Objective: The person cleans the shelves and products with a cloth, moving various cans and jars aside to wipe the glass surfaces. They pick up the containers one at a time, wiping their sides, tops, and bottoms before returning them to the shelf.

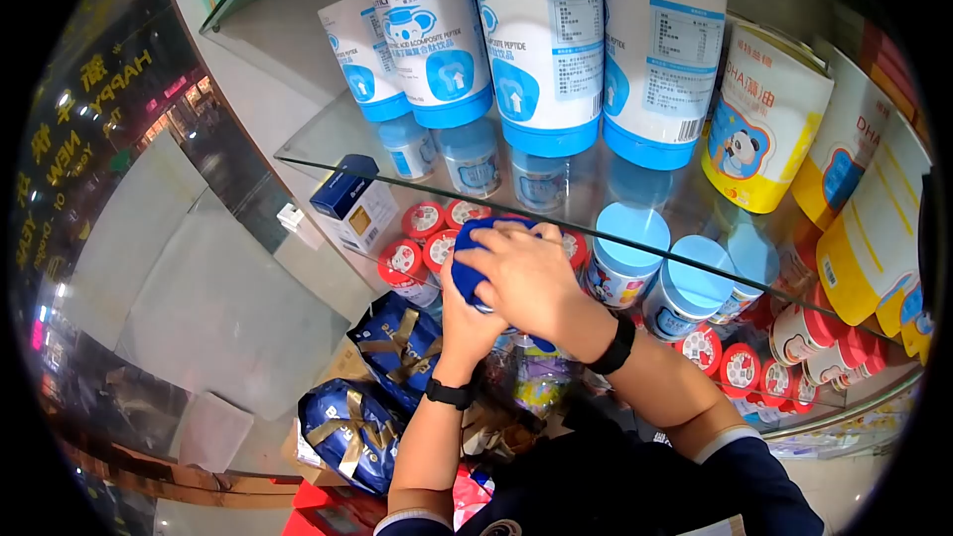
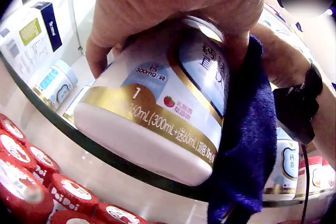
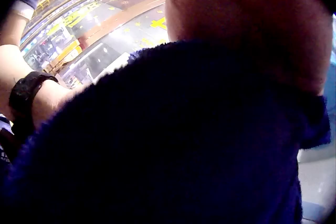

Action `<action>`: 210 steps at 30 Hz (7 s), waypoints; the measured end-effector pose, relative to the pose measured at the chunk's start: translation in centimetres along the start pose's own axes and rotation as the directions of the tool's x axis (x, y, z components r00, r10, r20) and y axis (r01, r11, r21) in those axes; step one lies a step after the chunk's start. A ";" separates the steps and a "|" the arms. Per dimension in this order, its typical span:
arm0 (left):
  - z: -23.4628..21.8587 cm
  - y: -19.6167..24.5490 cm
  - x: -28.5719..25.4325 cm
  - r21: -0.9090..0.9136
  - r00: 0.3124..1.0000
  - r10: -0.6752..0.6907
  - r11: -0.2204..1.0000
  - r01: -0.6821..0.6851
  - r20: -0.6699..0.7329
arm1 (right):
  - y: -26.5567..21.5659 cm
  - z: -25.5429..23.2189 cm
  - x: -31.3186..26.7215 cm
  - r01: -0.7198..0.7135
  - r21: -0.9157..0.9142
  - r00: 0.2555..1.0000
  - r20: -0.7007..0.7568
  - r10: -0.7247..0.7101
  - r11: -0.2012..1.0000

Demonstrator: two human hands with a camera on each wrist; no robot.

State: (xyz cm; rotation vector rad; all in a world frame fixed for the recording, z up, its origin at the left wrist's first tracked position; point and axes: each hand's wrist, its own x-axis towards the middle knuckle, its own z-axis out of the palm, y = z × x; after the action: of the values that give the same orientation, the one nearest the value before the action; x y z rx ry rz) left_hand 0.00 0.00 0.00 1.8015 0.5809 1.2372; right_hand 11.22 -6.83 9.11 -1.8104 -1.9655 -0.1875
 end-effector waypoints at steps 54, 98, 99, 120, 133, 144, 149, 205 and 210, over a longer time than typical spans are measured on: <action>-12.2 1.5 -8.3 0.092 0.780 -0.047 0.987 0.134 -0.624 | -0.5 14.2 9.4 0.111 0.067 0.834 0.536 -0.129 0.992; -4.0 -2.0 9.0 0.671 0.842 0.378 0.741 -0.026 -0.386 | 3.6 2.6 -9.7 -0.384 0.848 0.790 0.507 0.344 -0.366; -2.7 -1.2 9.1 0.618 0.904 0.319 0.782 -0.080 -0.286 | 3.5 2.4 -10.1 -0.381 0.847 0.794 0.505 0.338 -0.370; 11.1 -10.3 20.3 0.311 0.940 0.296 0.889 -0.335 0.168 | 3.4 1.1 -16.7 -0.316 0.912 0.816 0.403 0.416 -0.262; 1.2 1.3 8.0 0.323 0.992 0.064 0.941 -0.096 0.108 | 3.3 0.7 -15.6 -0.319 0.936 0.838 0.351 0.419 -0.147; -4.6 -0.4 3.6 0.111 0.993 0.103 0.989 -0.096 -0.058 | -0.8 3.1 4.2 0.035 0.299 0.943 -0.325 0.067 0.953; -3.2 -1.0 3.3 0.155 0.969 0.147 0.981 -0.117 -0.200 | -0.5 2.0 8.0 0.015 0.299 0.995 0.090 -0.044 0.954; -6.3 -1.9 4.7 0.091 0.974 0.094 0.993 -0.077 -0.207 | 0.4 1.9 3.5 -0.015 0.038 0.987 -0.160 0.021 0.999; -7.7 -4.1 5.2 0.092 0.979 0.081 0.994 -0.065 -0.185 | 2.2 3.9 4.0 -0.266 -0.007 0.936 0.235 0.260 0.964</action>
State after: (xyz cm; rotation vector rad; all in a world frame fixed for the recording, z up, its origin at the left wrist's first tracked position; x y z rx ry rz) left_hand -4.58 9.08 0.37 1.8011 0.6883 1.4640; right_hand 12.35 -1.34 6.93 -2.1379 -1.8375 0.1433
